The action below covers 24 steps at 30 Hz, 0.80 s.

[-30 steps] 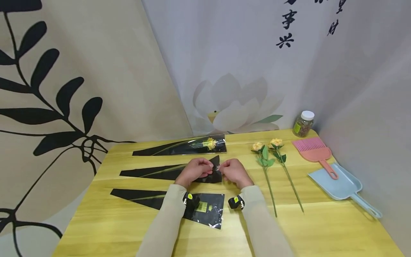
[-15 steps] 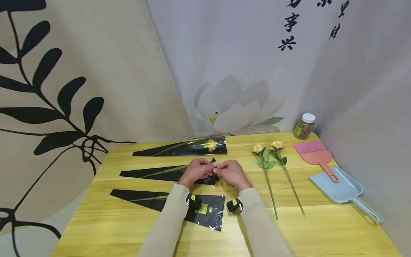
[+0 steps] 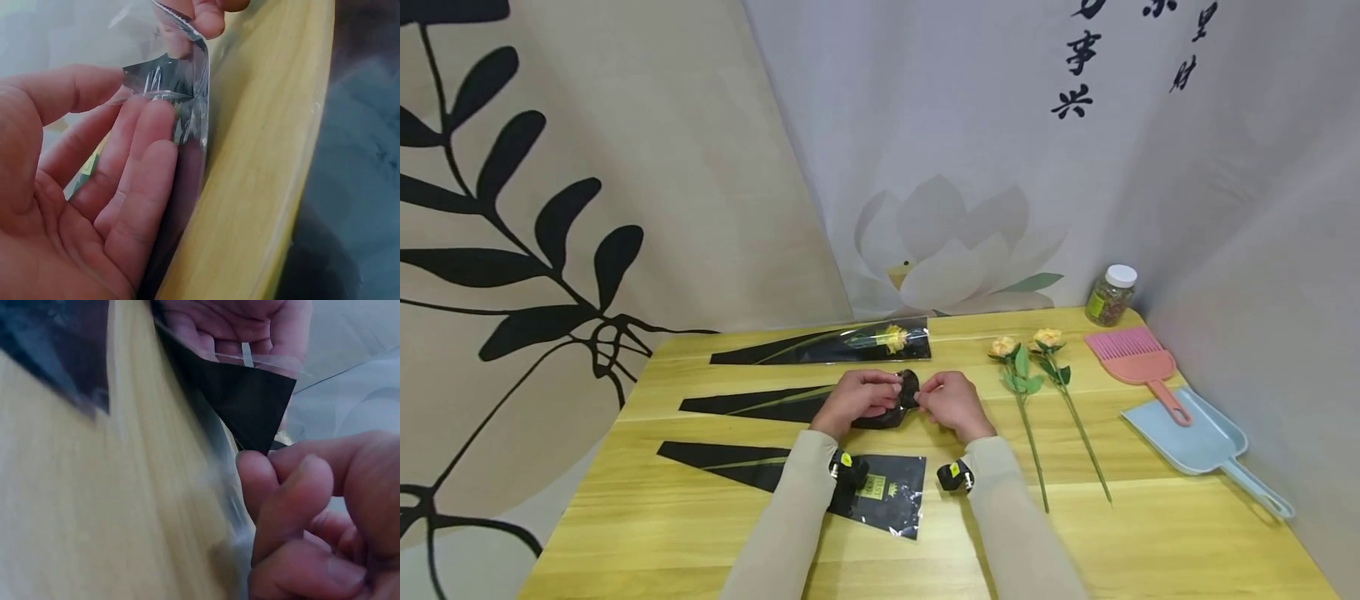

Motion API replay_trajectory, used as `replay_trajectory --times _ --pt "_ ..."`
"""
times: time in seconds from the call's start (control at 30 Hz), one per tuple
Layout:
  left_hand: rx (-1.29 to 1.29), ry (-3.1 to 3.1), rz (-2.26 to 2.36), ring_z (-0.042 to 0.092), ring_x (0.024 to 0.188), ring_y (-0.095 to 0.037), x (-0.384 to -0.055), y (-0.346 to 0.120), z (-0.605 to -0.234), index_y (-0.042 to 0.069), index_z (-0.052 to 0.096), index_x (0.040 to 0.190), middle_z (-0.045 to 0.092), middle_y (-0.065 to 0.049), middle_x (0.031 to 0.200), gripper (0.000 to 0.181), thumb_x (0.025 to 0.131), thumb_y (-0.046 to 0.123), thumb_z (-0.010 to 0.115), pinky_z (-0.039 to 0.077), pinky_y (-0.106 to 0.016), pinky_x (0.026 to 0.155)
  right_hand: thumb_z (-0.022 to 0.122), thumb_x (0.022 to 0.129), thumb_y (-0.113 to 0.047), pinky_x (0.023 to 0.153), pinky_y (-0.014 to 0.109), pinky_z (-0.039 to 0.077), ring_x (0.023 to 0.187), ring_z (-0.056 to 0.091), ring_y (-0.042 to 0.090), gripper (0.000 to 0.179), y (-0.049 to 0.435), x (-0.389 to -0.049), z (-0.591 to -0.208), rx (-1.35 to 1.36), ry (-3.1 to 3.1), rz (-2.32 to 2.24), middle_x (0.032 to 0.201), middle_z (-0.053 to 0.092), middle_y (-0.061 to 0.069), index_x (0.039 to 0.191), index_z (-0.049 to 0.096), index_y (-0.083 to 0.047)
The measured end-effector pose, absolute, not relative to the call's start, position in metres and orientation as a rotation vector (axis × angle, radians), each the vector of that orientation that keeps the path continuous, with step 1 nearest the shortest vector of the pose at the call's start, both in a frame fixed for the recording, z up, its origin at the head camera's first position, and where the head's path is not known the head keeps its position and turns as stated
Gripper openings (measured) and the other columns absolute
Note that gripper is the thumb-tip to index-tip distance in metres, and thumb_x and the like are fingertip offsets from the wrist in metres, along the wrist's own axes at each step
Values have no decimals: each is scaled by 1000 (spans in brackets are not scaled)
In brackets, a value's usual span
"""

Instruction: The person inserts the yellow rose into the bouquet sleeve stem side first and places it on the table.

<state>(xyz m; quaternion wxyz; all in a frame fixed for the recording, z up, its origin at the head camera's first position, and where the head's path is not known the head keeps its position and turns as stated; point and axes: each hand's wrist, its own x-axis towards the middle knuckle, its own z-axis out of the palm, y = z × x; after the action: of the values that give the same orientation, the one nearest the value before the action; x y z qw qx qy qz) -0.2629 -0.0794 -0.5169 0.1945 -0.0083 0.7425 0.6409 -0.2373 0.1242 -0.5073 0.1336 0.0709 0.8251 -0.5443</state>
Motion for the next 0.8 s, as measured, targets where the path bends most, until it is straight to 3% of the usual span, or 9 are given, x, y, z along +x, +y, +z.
replay_trajectory --times 0.27,0.5,0.8 --pt "-23 2070 1779 75 76 -10 -263 -80 -519 16 85 113 82 -4 98 22 92 22 83 63 -27 71 69 100 -17 49 28 46 56 59 16 13 127 -236 -510 204 2412 -1530 85 74 8 104 72 -5" --pt "-4 2096 1762 73 80 -13 -261 -80 -517 14 82 115 81 -2 101 27 90 24 85 62 -29 74 63 106 -30 50 29 43 60 62 18 26 136 -238 -508 159 2428 -1535 89 73 8 109 71 -5" --pt "7 2081 1773 75 83 -12 -262 -81 -516 12 83 117 82 -3 107 26 92 22 84 63 -30 77 61 108 -33 63 34 54 72 65 21 36 157 -234 -497 -2 2415 -1556 96 74 14 120 68 0"
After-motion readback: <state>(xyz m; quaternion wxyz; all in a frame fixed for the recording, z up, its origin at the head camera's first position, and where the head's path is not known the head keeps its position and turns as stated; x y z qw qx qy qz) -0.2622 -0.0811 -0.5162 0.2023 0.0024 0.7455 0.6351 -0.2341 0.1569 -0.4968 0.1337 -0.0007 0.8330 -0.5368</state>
